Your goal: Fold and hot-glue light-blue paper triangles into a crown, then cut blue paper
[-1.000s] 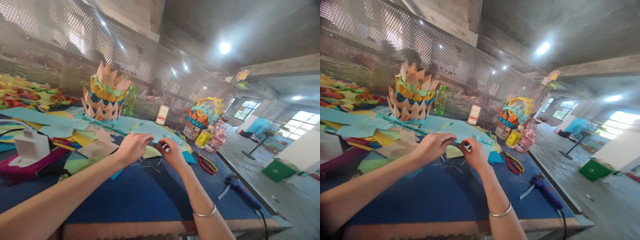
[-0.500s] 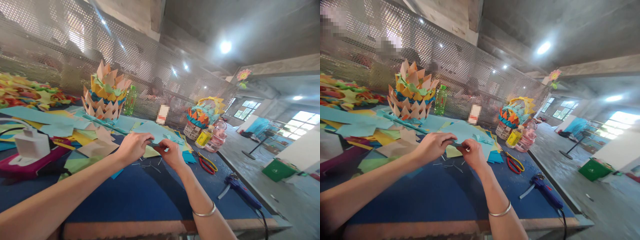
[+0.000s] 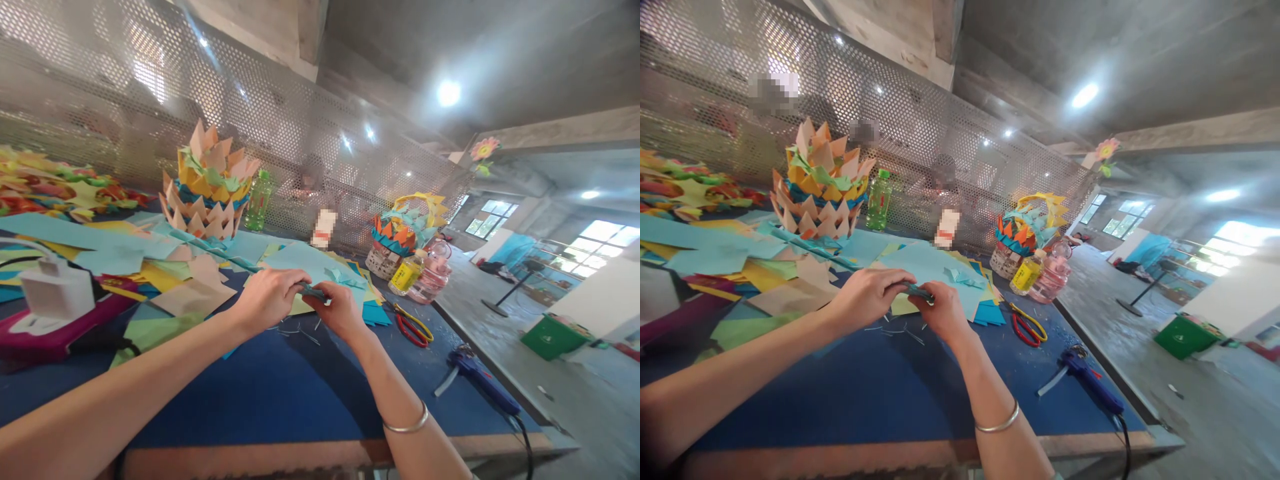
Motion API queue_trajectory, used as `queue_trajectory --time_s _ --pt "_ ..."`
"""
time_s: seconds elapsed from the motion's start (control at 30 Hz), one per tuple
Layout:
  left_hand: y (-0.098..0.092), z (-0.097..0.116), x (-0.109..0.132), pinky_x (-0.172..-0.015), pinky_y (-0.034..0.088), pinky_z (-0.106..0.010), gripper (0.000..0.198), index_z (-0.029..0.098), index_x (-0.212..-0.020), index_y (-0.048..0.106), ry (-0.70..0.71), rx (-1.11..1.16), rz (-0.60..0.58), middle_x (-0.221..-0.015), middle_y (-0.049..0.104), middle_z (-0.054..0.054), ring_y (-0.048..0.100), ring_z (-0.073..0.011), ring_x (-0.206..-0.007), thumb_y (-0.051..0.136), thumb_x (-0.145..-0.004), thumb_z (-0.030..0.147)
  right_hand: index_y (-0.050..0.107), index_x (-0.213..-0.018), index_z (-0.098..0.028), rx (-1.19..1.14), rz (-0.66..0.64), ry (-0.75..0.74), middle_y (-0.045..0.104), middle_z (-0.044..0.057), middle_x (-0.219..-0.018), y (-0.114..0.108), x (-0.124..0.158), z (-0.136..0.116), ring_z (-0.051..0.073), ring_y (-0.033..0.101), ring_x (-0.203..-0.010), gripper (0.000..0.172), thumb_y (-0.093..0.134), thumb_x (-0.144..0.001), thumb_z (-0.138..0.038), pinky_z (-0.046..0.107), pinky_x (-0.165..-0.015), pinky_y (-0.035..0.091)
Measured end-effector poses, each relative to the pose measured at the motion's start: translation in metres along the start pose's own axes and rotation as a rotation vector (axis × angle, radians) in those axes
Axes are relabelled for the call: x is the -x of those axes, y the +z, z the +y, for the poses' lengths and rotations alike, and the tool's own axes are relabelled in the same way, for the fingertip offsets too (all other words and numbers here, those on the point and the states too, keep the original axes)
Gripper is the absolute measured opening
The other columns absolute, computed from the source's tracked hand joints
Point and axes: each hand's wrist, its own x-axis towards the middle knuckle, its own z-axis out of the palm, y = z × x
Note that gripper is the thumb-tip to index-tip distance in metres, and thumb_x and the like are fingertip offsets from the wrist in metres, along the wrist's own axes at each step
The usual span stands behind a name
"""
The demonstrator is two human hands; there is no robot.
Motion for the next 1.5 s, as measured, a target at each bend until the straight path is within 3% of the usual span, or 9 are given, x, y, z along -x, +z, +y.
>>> queue_trajectory --time_s 0.17,0.37,0.5,0.63,0.9,1.23,1.5 --pt "0.000 0.001 0.000 -0.078 0.049 -0.030 0.036 0.025 -0.118 0.060 -0.014 -0.020 -0.034 -0.108 0.070 -0.003 0.066 -0.0225 -0.093 0.050 -0.084 0.020 0.065 -0.068 -0.019 0.037 0.065 -0.022 0.059 -0.001 -0.062 0.001 0.000 0.001 0.011 0.050 -0.058 0.014 0.065 -0.078 -0.029 0.023 -0.058 0.038" --pt "0.000 -0.001 0.000 -0.071 0.045 -0.025 0.024 0.024 -0.088 0.069 0.078 -0.078 -0.073 -0.091 0.071 -0.001 0.064 -0.0183 -0.084 0.046 -0.085 0.018 0.062 -0.064 -0.019 0.080 0.079 -0.108 0.059 0.000 -0.062 0.004 0.000 -0.002 0.013 0.052 -0.061 0.020 0.064 -0.081 -0.029 0.025 -0.060 0.040" --pt "0.000 -0.003 0.000 -0.066 0.043 -0.024 0.023 0.023 -0.078 0.068 0.052 -0.092 -0.038 -0.086 0.070 0.000 0.063 -0.0170 -0.080 0.047 -0.083 0.015 0.065 -0.073 -0.019 0.044 0.076 -0.100 0.063 0.001 -0.068 0.005 0.001 -0.004 0.014 0.055 -0.065 0.010 0.065 -0.080 -0.026 0.026 -0.062 0.042" --pt "0.001 -0.006 0.000 -0.064 0.041 -0.025 0.022 0.023 -0.075 0.067 0.027 -0.075 -0.016 -0.087 0.069 0.001 0.063 -0.0171 -0.080 0.048 -0.083 0.015 0.064 -0.076 -0.020 0.034 0.066 -0.091 0.063 0.001 -0.072 0.005 0.002 -0.006 0.014 0.055 -0.066 0.003 0.066 -0.078 -0.021 0.026 -0.062 0.042" --pt "0.006 -0.001 0.002 -0.072 0.044 -0.026 0.024 0.021 -0.084 0.066 0.072 0.009 -0.043 -0.091 0.066 -0.002 0.062 -0.0178 -0.087 0.044 -0.086 0.011 0.054 -0.065 -0.020 0.120 0.089 -0.102 0.054 -0.001 -0.063 0.006 0.002 -0.007 0.014 0.050 -0.063 0.015 0.060 -0.076 -0.014 0.026 -0.062 0.039" --pt "0.015 -0.007 0.003 -0.075 0.045 -0.028 0.020 0.018 -0.076 0.053 0.110 0.120 -0.095 -0.084 0.061 -0.005 0.059 -0.0176 -0.080 0.039 -0.083 0.006 0.061 -0.070 -0.019 0.142 -0.005 -0.061 0.059 0.001 -0.067 0.009 0.004 -0.004 0.015 0.054 -0.067 0.014 0.064 -0.082 -0.026 0.027 -0.062 0.039" --pt "0.016 -0.004 0.004 -0.061 0.040 -0.026 0.018 0.019 -0.075 0.048 0.075 0.099 -0.103 -0.072 0.056 -0.002 0.055 -0.0165 -0.068 0.038 -0.077 0.004 0.063 -0.076 -0.019 0.093 -0.024 -0.073 0.062 0.002 -0.072 0.004 0.003 -0.005 0.015 0.055 -0.068 0.010 0.065 -0.082 -0.027 0.026 -0.065 0.041"
